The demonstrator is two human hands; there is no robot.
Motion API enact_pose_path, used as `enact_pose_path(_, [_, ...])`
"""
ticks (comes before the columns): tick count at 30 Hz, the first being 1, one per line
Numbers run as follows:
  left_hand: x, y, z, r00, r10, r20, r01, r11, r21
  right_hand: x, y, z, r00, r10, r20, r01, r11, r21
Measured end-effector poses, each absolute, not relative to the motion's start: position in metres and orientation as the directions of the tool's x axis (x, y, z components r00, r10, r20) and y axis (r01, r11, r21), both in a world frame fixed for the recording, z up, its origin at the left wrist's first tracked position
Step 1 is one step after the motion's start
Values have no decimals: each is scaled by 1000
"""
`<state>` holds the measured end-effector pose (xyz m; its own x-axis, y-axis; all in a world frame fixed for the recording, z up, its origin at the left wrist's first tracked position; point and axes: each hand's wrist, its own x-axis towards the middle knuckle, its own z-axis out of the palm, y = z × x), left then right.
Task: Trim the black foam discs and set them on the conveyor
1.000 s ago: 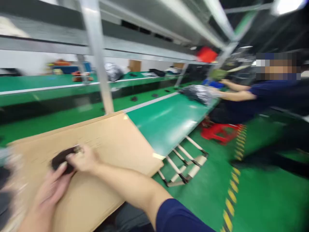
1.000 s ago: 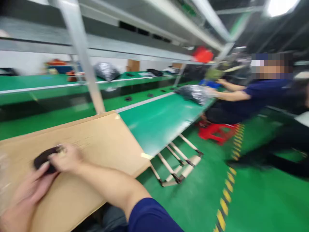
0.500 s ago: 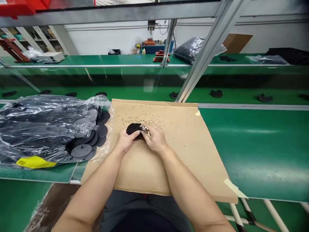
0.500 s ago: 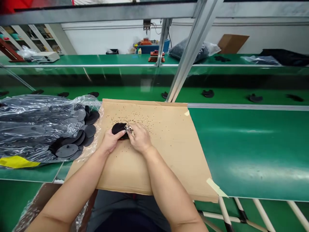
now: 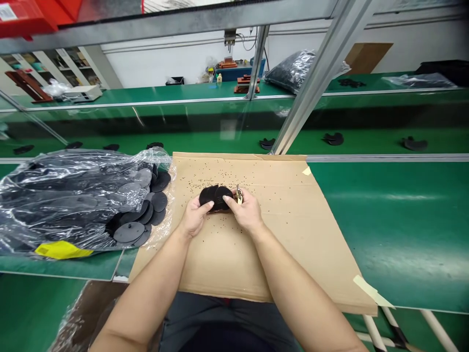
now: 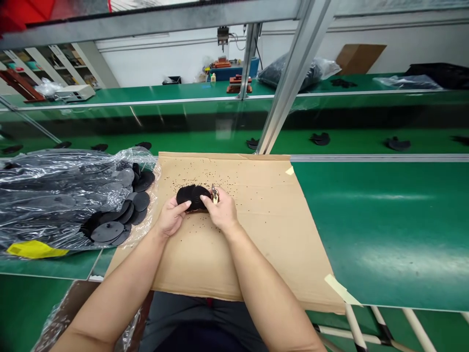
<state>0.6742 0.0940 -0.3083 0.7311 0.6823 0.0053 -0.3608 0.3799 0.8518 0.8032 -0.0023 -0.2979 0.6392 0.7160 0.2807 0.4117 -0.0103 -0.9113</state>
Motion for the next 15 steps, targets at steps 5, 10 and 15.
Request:
enact_pose_path(5, [676, 93, -312, 711, 698, 80, -374, 280, 884, 800, -3, -300, 595, 708, 382, 505, 41, -862])
enact_pose_path(10, [677, 92, -312, 709, 693, 130, -362, 200, 910, 796, 0, -302, 610, 697, 378, 473, 63, -879])
enact_pose_path(15, [677, 92, -311, 664, 742, 91, -354, 205, 912, 798, 2, -302, 612, 728, 309, 431, 21, -902])
